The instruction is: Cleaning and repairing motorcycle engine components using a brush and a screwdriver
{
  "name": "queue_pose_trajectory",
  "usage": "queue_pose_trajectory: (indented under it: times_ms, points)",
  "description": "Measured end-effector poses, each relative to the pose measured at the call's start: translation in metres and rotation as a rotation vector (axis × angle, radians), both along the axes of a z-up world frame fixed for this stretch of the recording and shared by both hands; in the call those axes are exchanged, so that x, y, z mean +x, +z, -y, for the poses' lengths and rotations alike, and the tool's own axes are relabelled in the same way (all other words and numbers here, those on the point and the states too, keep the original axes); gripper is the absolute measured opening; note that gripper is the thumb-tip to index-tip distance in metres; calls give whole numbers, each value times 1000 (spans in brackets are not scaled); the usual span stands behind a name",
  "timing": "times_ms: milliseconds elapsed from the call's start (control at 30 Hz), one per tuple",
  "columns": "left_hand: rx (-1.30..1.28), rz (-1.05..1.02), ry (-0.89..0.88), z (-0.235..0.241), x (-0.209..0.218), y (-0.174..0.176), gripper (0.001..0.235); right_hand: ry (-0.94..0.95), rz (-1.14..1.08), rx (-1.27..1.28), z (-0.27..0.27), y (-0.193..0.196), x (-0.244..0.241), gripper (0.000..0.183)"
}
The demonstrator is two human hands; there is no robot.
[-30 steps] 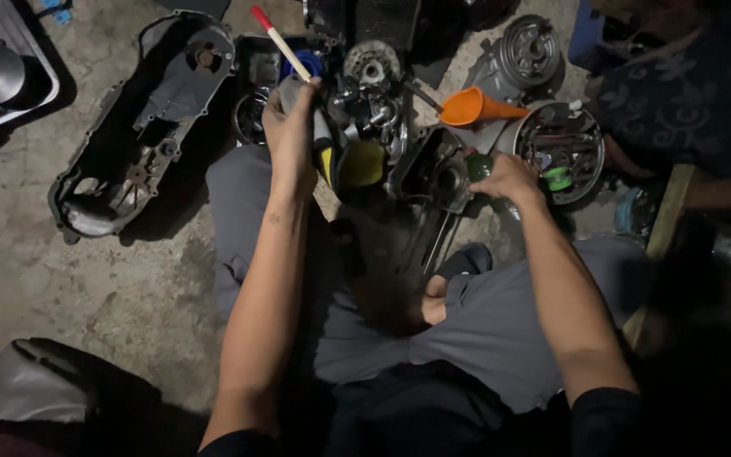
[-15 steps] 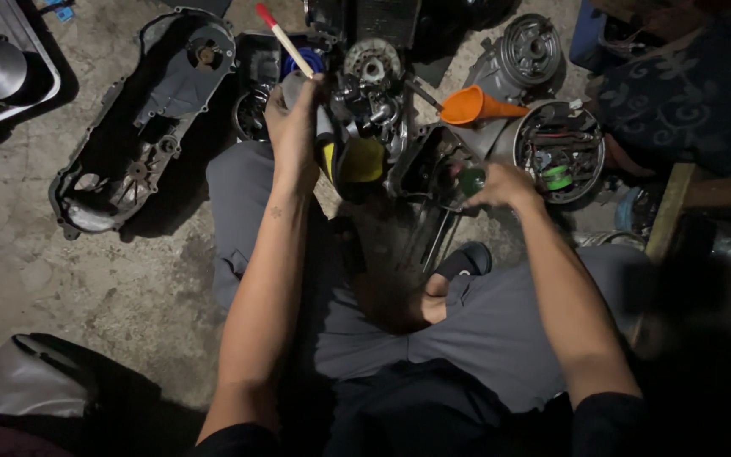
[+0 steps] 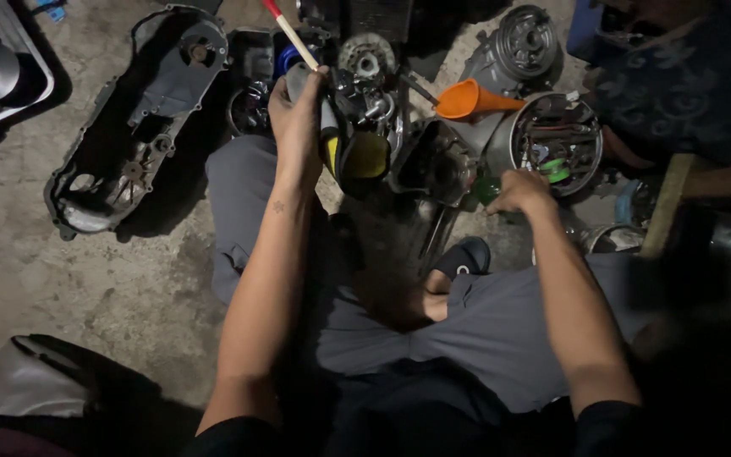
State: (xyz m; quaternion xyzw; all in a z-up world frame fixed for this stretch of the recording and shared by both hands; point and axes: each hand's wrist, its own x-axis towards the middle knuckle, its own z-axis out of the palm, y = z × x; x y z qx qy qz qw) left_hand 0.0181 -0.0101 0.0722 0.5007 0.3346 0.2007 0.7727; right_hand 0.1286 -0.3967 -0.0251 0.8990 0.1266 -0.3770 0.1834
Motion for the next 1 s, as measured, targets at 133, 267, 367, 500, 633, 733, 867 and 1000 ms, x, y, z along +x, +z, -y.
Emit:
queue_pose_trajectory:
  times_ms: [133,267,367,500,633,733,867,1000]
  points:
    - [28,-10,-15,1,-1,5,41,-8,16,29,9,-11,0,48]
    - [24,-54,-4,-3,0,-5,44,-14,49,50,13,-12,1,49]
    - [35,-63,16,-4,-3,-4,55,-48,49,69,9,-6,0,48]
    - [26,-9,18,-7,-4,-3,44,-52,59,76,7,-5,1,52]
    - [25,-25,50,-14,-3,-14,45,-37,60,80,7,-6,2,52]
    - [-5,-80,59,-19,-4,-14,55,-57,64,96,6,-6,2,52]
    - [69,-26,93,-32,3,-52,40,-98,124,133,15,-24,9,48]
    - [155,-69,90,-33,0,-53,44,-78,207,211,10,-30,13,59]
